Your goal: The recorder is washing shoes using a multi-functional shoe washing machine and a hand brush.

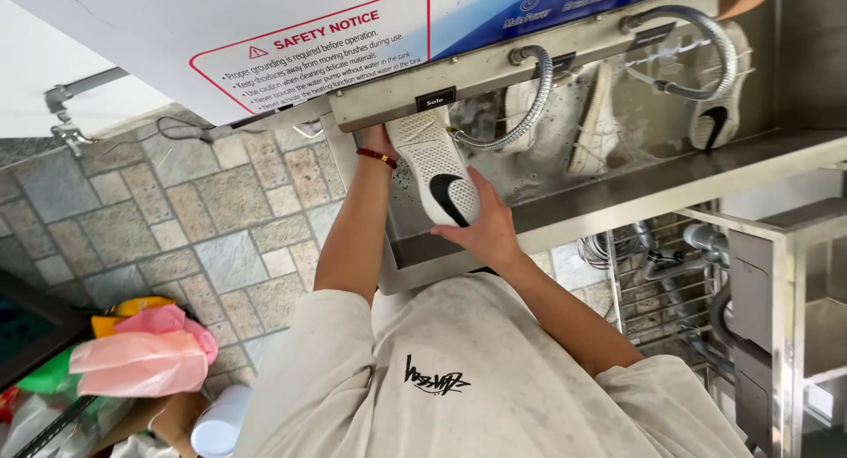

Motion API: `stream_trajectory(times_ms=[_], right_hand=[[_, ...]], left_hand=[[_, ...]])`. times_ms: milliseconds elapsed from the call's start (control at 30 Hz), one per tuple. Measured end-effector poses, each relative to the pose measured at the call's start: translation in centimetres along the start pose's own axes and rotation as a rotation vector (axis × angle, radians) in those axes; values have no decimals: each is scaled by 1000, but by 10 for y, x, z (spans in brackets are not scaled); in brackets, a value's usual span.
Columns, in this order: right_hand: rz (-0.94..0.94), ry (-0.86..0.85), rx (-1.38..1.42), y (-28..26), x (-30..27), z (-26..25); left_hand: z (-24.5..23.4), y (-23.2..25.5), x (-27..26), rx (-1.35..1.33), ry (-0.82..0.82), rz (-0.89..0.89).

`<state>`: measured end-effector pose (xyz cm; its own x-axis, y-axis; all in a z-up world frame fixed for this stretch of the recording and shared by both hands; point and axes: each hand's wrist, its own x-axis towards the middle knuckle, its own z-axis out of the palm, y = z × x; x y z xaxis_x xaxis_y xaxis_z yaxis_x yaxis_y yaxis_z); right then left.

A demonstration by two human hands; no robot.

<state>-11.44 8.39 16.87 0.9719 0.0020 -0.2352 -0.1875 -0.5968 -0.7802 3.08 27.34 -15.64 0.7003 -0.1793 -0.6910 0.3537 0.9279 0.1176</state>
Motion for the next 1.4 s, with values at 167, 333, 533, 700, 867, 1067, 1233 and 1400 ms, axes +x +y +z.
stream_trajectory(times_ms=[167, 333, 533, 700, 867, 1067, 1233, 1400], right_hand=[[45, 14, 496, 43, 6, -50], [-222, 643, 170, 39, 57, -186], [67, 328, 212, 15, 76, -226], [69, 14, 534, 9, 88, -206], [-46, -125, 815, 0, 100, -195], [-81, -237, 861, 13, 94, -200], [-253, -172, -113, 109, 38, -125], [-136, -190, -71, 65, 25, -76]], left_hand=[[34, 9, -48, 123, 16, 153], [28, 2, -90, 64, -259, -49], [58, -3, -126, 81, -179, 127], [98, -25, -153, 81, -202, 218], [89, -47, -148, 38, -195, 273], [118, -61, -163, 57, -131, 351], [75, -50, -86, 75, -82, 331], [53, -44, -32, 18, -44, 370]])
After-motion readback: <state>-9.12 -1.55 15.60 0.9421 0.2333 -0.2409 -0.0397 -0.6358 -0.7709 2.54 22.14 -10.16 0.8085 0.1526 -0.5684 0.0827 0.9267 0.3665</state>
